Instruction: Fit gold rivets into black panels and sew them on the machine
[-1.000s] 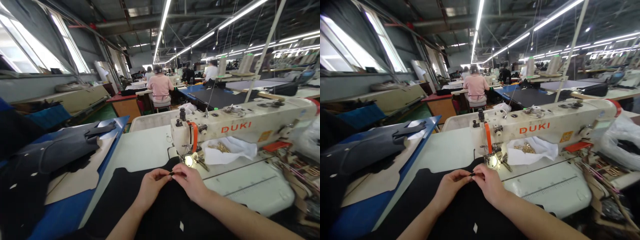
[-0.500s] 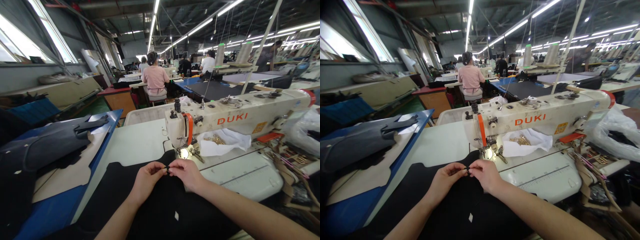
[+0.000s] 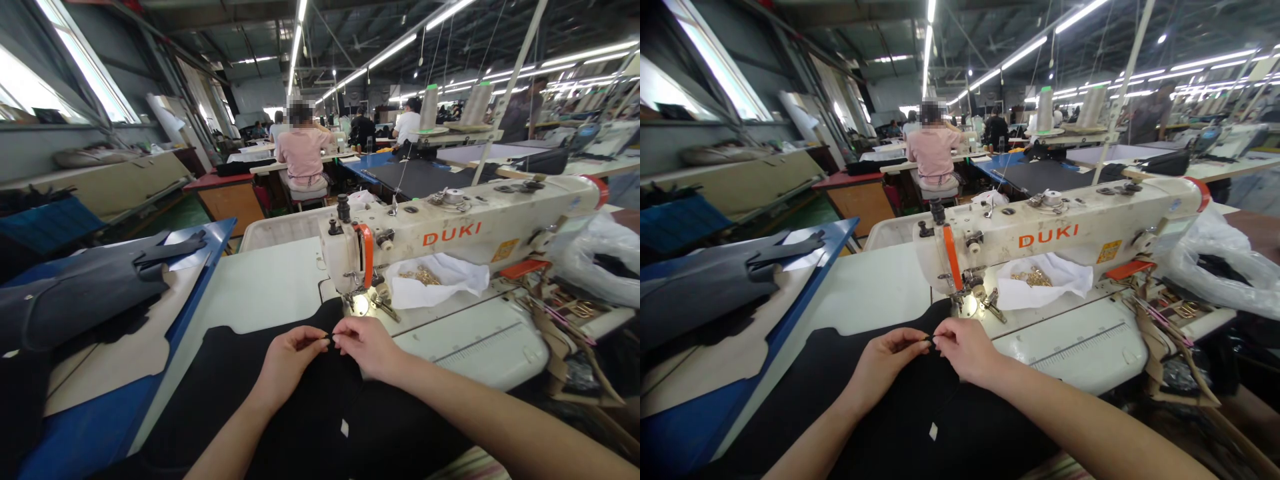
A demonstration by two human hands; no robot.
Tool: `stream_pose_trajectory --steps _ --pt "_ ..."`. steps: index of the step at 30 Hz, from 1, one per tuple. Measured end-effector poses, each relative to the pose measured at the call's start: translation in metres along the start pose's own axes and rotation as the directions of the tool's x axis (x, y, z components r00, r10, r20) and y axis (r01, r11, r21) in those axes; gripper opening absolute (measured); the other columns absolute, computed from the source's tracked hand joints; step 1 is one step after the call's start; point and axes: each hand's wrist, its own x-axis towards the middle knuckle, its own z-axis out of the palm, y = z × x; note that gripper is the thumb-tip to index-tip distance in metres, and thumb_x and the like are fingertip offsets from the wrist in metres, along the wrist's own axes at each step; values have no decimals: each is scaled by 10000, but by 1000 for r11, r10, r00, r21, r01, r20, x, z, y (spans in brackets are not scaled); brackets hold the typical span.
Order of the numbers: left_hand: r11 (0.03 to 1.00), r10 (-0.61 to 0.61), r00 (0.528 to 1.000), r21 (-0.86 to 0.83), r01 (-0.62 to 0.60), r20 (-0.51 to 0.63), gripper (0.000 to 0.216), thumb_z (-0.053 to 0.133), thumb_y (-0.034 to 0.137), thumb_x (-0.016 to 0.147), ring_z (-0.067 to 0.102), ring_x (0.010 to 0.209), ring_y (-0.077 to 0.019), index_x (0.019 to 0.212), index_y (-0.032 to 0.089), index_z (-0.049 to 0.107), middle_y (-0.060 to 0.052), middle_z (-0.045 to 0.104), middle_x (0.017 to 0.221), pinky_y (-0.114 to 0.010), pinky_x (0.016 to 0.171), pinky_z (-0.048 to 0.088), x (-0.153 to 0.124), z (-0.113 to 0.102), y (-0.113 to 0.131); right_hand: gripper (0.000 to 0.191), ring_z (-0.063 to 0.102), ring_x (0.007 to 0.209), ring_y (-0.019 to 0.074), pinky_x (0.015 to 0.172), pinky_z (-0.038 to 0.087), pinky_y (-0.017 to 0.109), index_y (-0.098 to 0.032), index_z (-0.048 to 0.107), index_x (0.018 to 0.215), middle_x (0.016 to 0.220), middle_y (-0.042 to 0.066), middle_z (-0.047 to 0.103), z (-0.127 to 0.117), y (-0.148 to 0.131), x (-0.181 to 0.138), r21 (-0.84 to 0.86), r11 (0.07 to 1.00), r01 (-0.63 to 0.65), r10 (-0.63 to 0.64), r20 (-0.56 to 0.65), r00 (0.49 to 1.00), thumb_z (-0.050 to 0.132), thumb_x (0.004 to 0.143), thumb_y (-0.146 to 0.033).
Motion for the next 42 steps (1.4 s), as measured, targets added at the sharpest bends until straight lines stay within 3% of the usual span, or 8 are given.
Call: stream_pose_trajectory --steps 8,12,14,17,19,22,35,42 --pt "994 -10 996 107 1 84 273 732 379 618 661 726 -200 790 168 715 -39 725 745 -305 730 511 3 -1 3 94 584 545 112 533 450 211 -167 596 728 613 -21 595 -4 4 -8 12 997 -72 72 -38 997 538 782 -116" --pt "949 84 990 295 -113 109 297 598 423 760 673 770 -215 883 169 689 -50 723 797 -341 759 534 9 0 7 111 583 530 98 524 446 194 -161 582 718 614 -26 600 -6 4 -7 62 987 -145 147 -17 989 531 783 -88" --pt "832 264 959 480 -279 101 317 508 364 834 651 945 -232 1028 158 651 -86 706 999 -384 892 502 14 3 6 124 579 521 92 517 441 185 -162 576 707 600 -34 592 -7 3 -6 58 984 -169 170 -4 985 530 777 -70" --pt "504 468 835 689 -521 288 402 400 239 888 460 1254 -229 1257 125 514 -130 523 1336 -415 1069 362 17 8 -2 124 577 506 90 503 442 180 -161 575 692 588 -39 590 -12 2 -5 43 978 -205 204 11 979 542 773 -74" --pt "347 461 802 754 -558 381 439 344 226 919 376 1318 -222 1332 107 427 -141 435 1410 -425 1085 344 15 9 -10 121 574 489 90 488 443 179 -160 576 682 578 -39 593 -20 2 -4 36 970 -242 242 10 970 551 768 -79" --pt "254 444 823 831 -495 355 459 312 259 946 368 1322 -218 1379 112 351 -139 412 1425 -425 1068 373 5 11 -18 139 567 467 85 467 441 172 -155 572 662 556 -35 595 -32 0 -1 25 952 -307 307 0 952 539 766 -69" --pt "391 481 850 816 -426 213 580 404 238 919 455 1261 -247 1438 180 151 -157 464 1378 -439 1007 433 -23 18 -27 190 581 399 93 331 405 139 -127 563 614 510 -6 601 -18 -13 26 -44 900 -435 437 104 893 473 746 -24" --pt "386 575 776 751 -536 259 182 458 128 857 594 979 -218 1000 181 558 -80 627 1023 -397 887 509 2 25 -7 198 584 386 92 365 452 136 -127 567 617 487 -1 612 -18 -14 31 -72 873 -483 488 131 863 471 760 -29"
